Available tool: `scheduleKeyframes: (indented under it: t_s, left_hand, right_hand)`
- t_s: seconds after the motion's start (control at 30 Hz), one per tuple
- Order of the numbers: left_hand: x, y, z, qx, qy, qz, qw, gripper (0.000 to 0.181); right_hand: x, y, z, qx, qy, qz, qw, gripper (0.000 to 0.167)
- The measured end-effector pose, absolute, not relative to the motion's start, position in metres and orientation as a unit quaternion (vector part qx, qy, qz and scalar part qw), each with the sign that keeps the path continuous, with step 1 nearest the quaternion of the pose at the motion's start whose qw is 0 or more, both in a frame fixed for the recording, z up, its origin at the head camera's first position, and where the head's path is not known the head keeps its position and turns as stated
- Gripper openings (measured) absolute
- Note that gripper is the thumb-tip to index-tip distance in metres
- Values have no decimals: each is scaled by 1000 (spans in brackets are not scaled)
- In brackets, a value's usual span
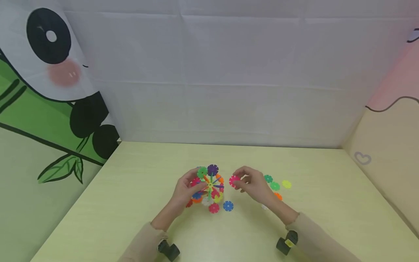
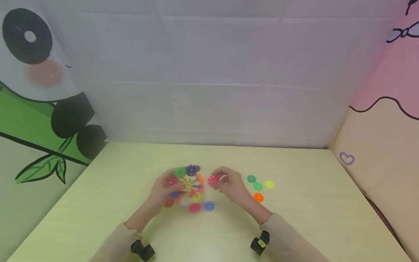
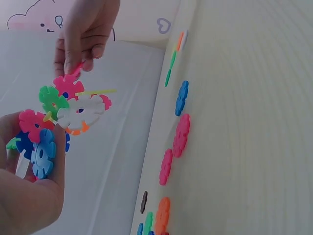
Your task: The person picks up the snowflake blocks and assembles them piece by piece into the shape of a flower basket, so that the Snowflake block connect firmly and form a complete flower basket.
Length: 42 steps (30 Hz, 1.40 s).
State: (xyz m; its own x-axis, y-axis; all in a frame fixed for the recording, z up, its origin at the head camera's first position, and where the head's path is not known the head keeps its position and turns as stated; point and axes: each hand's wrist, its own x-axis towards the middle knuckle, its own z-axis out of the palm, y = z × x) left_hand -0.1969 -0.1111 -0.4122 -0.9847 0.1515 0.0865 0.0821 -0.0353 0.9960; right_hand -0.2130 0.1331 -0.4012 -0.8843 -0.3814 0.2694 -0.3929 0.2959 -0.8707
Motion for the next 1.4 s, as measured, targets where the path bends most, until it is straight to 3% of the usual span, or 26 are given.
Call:
scheduleKeyframes:
  t_s: [0.6,0.9,1.2,1.4]
  left_hand:
    - [-199,-94,-418,103,702,704,34,46]
    - [-198,-90,-419,152,717,680,30,51]
    - [-198,-85,-417,156,699,697,-1,46]
    - [-198,-84,-418,151,691,707,6,46]
  right_hand:
    - [-214,110,-399,177,-778,598,76,17]
    - [-210,106,-402,145,-776,605,98,14]
    - [-207,104,-398,131,-751,636,119,14]
    - [-205,103,-395,128,-758,629,112,13]
